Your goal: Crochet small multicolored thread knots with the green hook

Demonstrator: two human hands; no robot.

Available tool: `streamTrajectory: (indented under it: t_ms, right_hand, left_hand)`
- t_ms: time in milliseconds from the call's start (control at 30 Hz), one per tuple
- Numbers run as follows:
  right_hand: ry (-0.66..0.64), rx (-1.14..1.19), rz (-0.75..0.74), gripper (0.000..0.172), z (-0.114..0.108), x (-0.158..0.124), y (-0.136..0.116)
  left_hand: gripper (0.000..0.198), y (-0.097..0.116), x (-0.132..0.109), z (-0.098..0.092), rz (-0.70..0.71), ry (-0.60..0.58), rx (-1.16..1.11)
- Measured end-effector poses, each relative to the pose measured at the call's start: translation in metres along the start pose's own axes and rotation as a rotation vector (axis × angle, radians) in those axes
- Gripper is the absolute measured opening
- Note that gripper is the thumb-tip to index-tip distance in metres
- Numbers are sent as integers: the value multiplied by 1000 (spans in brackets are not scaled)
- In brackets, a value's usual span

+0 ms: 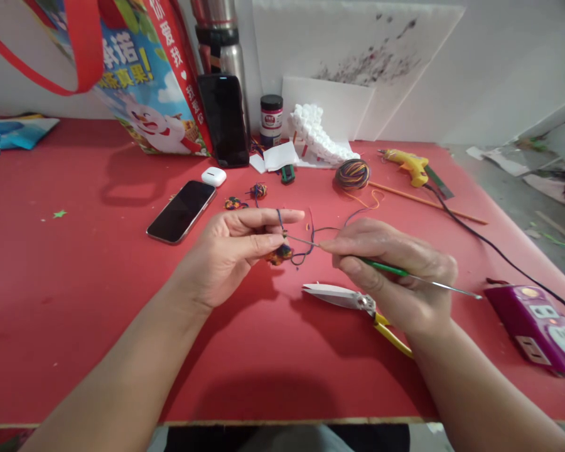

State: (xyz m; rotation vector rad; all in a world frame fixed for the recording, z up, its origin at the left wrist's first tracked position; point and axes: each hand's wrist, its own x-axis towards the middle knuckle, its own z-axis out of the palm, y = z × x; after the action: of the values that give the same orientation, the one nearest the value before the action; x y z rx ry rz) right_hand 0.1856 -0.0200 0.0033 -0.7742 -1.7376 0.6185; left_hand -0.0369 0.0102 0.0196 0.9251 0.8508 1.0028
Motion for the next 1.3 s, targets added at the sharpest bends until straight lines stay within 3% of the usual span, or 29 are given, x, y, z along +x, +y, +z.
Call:
streamTrajectory:
  t_ms: [333, 500, 700, 800, 1000, 1133, 1233, 1300]
  right_hand:
    - [-80, -88, -70, 23, 0, 0, 0]
    - [-108, -113, -65, 21, -1, 0, -1]
    - [-125, -107, -47, 20, -1, 0, -1]
    - [-72, -67, 42, 19, 0, 0, -2]
    - [43, 146, 416, 12, 3, -4, -2]
    - [101, 357, 605, 8, 5, -2, 0]
    - [106, 390, 635, 8, 6, -1, -1]
    - [77, 334, 568, 8, 5, 0, -2]
  left_hand:
    - [26, 2, 3, 1, -76, 46, 11]
    - [25, 2, 2, 2, -31, 103, 120]
    - [15, 0, -1, 2, 82, 84, 247]
    - [16, -2, -1, 3, 146, 91, 310]
    - [20, -7, -1, 2, 221, 93, 487]
    - [24, -7, -3, 6, 371, 92, 641]
    - [27, -7, -5, 7, 414, 73, 683]
    - [28, -7, -4, 6, 387, 75, 645]
